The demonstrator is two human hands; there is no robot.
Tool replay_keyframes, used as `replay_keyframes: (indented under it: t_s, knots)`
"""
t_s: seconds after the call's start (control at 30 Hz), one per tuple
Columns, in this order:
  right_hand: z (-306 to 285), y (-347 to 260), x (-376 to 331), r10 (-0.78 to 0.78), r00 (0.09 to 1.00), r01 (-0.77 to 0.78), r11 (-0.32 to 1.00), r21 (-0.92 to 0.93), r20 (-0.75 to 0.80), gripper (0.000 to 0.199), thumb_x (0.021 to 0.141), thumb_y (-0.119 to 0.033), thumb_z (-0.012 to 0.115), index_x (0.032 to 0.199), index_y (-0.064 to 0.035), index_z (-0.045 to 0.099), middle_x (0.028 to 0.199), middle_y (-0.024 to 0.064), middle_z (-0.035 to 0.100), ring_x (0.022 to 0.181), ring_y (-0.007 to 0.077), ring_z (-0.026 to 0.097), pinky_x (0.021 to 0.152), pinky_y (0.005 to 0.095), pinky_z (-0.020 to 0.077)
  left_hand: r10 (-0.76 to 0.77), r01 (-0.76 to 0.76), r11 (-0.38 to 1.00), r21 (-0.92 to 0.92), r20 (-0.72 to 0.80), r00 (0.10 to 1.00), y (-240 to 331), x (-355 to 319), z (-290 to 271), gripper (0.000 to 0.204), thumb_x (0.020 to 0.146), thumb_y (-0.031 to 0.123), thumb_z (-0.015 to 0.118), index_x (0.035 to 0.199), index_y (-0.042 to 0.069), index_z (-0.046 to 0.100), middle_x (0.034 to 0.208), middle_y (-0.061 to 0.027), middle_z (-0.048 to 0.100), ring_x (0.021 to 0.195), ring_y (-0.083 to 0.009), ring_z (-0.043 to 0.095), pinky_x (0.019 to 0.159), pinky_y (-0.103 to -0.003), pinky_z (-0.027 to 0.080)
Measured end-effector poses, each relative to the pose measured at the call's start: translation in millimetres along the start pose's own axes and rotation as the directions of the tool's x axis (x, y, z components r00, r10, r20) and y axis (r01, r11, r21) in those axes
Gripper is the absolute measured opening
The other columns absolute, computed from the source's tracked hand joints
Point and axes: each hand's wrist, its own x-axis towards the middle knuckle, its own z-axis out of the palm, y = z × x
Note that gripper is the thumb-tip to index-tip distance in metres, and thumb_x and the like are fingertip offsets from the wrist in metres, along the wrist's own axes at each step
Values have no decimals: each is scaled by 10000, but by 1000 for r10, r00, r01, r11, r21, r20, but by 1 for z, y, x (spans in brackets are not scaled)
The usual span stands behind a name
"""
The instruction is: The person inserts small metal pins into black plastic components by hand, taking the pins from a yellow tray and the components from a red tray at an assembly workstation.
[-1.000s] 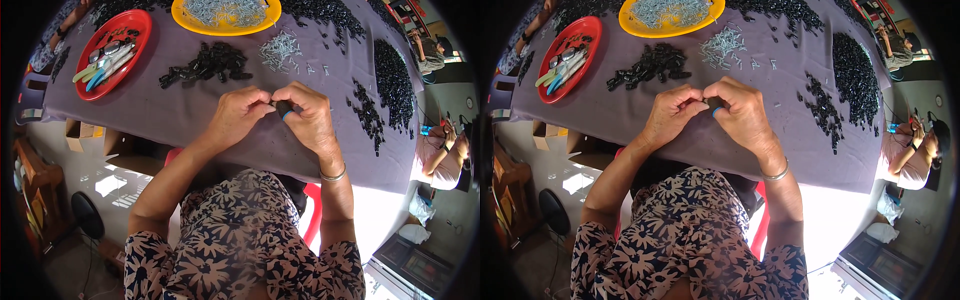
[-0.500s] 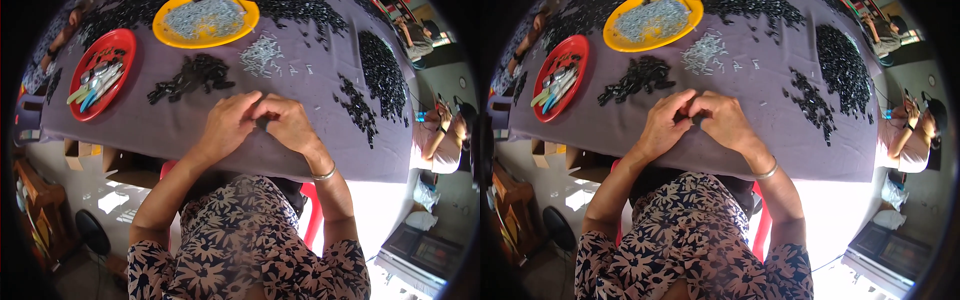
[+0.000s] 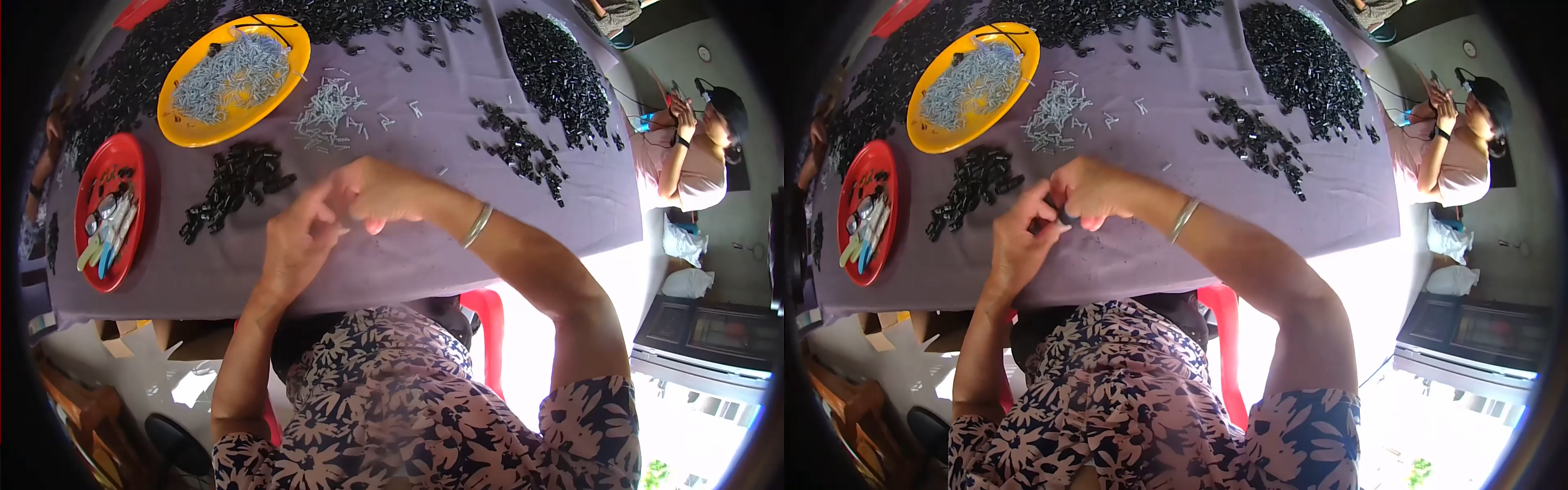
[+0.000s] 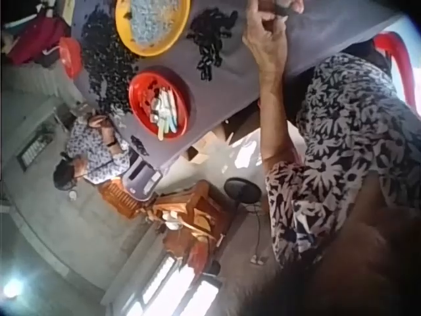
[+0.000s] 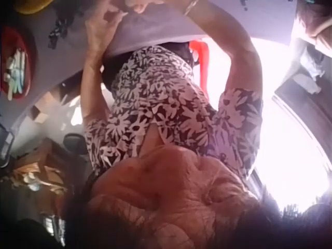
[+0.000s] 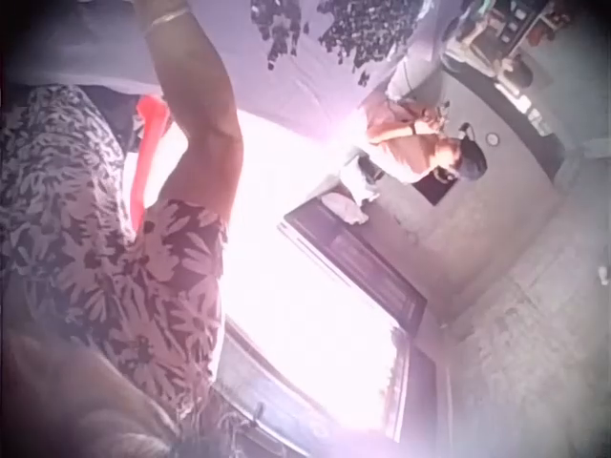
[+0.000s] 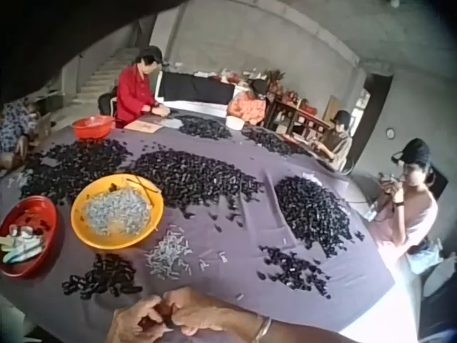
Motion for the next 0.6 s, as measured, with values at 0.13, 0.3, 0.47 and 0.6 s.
replay_keyframes:
  t_s: [0.13,0.3,0.47,0.6]
  knots:
    - [8,-4,-5,-32,999,34,998,51,-33,236,762,35,502,965,6,619,813,70,595,617,138,590,533,280,511,98,-100,994,45,41,994,-7,-2,-1,554,746,-64,784,1264,45,622,759,-25,637,644,-89,580,631,-248,508]
    - [20,21,-17,-142,979,146,989,18,-143,266,762,57,497,989,0,623,876,68,612,672,140,627,543,269,523,62,-61,996,71,-12,998,-4,-4,-1,488,746,-76,751,1203,41,627,854,-70,676,750,-177,650,693,-294,532]
    - [30,57,-51,-567,515,499,808,-314,-642,382,719,176,484,1015,-6,642,934,30,641,819,102,635,654,243,536,91,-56,971,231,-141,986,17,3,-27,236,788,-48,728,1003,29,667,847,-105,660,737,-259,666,647,-343,514]
    - [-27,87,-81,-504,557,255,860,-442,-660,396,687,193,508,995,-10,653,940,33,647,853,98,625,740,238,504,93,10,924,382,-249,964,14,11,-42,201,795,-48,725,970,34,669,833,-93,636,711,-286,645,631,-361,499]
